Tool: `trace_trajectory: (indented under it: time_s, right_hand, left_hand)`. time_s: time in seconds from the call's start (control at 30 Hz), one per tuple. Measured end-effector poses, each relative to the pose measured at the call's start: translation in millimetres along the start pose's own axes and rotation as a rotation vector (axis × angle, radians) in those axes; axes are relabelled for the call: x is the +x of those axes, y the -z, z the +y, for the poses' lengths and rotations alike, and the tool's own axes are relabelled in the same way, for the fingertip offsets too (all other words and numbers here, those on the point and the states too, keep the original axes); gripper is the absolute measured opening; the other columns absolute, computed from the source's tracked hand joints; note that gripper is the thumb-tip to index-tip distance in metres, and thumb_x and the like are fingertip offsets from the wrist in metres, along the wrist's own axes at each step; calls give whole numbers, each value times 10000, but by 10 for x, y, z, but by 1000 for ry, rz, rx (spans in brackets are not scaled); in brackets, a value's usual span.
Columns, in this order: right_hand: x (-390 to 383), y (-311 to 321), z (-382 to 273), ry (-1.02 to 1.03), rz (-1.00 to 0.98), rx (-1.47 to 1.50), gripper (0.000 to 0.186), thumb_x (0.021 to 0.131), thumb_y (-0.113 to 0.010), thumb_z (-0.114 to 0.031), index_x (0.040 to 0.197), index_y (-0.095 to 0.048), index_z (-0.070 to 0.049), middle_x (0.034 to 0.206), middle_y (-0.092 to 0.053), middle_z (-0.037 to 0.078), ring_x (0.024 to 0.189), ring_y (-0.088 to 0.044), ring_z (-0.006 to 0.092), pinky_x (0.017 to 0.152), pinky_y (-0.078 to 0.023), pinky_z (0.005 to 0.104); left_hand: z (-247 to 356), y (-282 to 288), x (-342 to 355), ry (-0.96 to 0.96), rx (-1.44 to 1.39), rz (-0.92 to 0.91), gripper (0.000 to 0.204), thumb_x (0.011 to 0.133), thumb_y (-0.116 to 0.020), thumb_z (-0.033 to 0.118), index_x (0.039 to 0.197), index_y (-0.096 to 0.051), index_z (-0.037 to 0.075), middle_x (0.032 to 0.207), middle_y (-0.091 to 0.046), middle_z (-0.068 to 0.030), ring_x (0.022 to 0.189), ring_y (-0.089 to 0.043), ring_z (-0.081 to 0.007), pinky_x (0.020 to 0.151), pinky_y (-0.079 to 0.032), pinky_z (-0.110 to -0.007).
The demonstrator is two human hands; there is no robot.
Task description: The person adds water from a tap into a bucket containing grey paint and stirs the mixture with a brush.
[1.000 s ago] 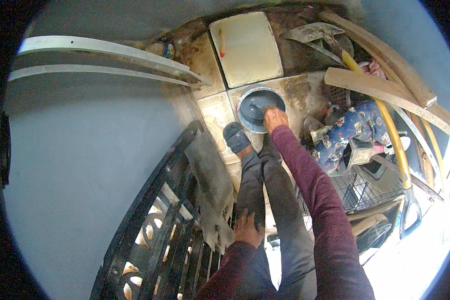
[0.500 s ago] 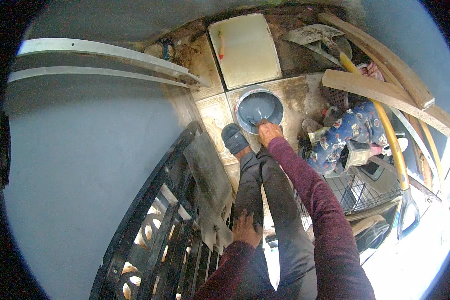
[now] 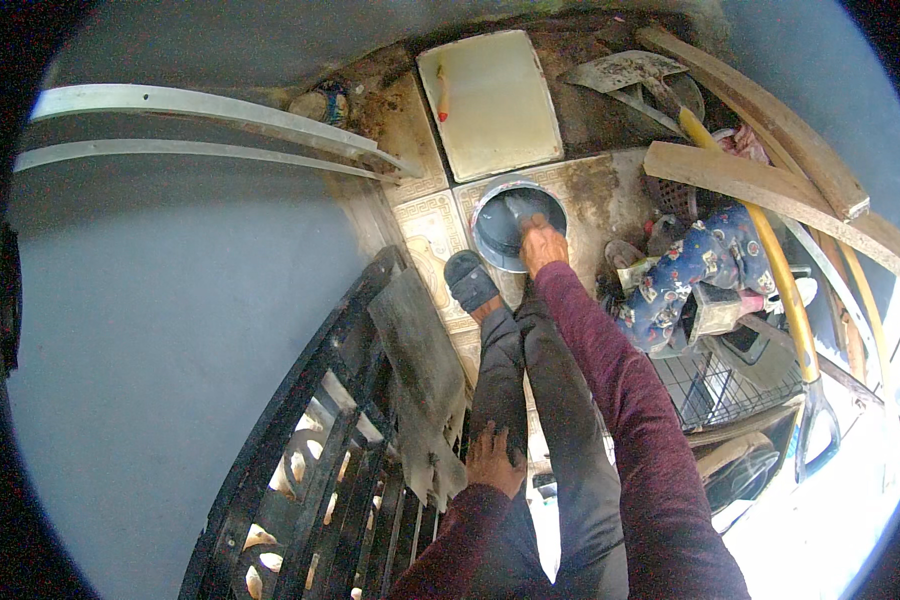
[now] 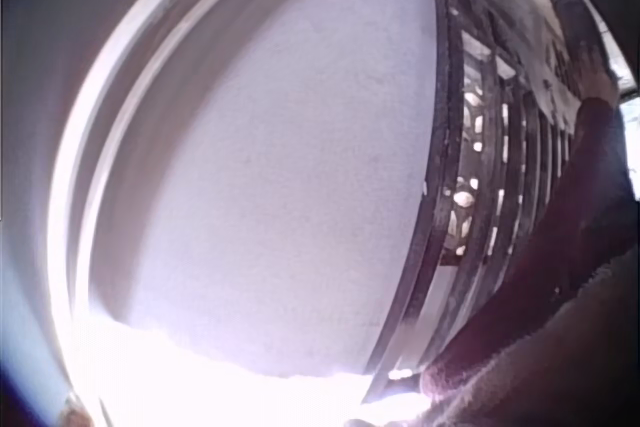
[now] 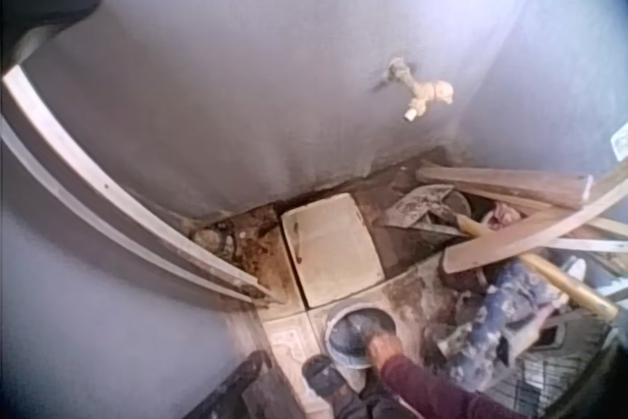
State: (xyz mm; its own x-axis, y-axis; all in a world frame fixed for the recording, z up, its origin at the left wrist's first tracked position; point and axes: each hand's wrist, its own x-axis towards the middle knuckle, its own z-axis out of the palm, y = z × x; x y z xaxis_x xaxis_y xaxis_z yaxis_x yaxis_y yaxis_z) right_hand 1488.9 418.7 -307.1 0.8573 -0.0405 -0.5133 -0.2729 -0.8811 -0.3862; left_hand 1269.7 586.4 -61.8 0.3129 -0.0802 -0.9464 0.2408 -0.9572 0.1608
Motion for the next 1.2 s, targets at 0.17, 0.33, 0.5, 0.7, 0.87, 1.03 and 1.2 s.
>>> trace_trajectory:
  time_s: [0.17,0.33,0.5,0.7,0.87,1.03,1.2]
  right_hand:
    - [-274,-193,23,215,-117,-45,171,767,-569,-104,921,-621,-50,967,-620,182,842,-646,374,704,-520,473]
    - [-10,-226,323,53,-155,-121,196,741,-598,-101,926,-633,-47,906,-644,214,817,-649,375,736,-529,450]
    - [214,78,133,48,147,-27,209,723,-602,-41,931,-619,-46,978,-628,197,822,-644,383,714,-534,460]
    - [-48,-21,35,101,-41,-60,231,750,-572,-48,978,-609,-52,1011,-589,169,857,-637,378,755,-519,470]
    - [-298,-202,96,189,-95,-51,198,777,-547,-62,954,-633,-48,980,-620,179,830,-647,378,758,-519,449]
    - [-37,-88,178,120,-76,-55,199,764,-572,-73,949,-642,-49,944,-637,193,833,-646,380,742,-521,452]
    - [174,132,100,8,175,-5,234,737,-603,-62,970,-623,-62,1017,-615,193,844,-641,382,699,-525,467]
  left_hand:
    - [-70,-72,-20,-2,-20,27,579,862,-532,344,1358,-429,65,1468,-326,-164,1321,-358,-357,1103,-278,-474]
    - [3,-36,18,-23,-1,19,606,869,-548,372,1365,-415,50,1467,-326,-173,1343,-342,-316,1111,-260,-471]
    - [-20,-63,-15,-9,-24,36,582,853,-549,338,1352,-434,62,1470,-325,-166,1316,-367,-344,1095,-285,-482]
    - [-16,-81,0,-23,-42,70,563,854,-533,326,1347,-444,70,1455,-346,-159,1305,-374,-358,1080,-305,-490]
    - [-15,-117,9,-28,-27,88,551,855,-524,326,1334,-456,64,1451,-348,-168,1297,-380,-363,1074,-312,-487]
    - [-20,-111,3,-23,-27,84,553,855,-517,332,1334,-459,60,1456,-343,-170,1287,-389,-373,1074,-314,-485]
    - [4,-84,-12,-28,-21,90,561,855,-520,339,1342,-453,70,1453,-348,-167,1281,-398,-371,1073,-318,-483]
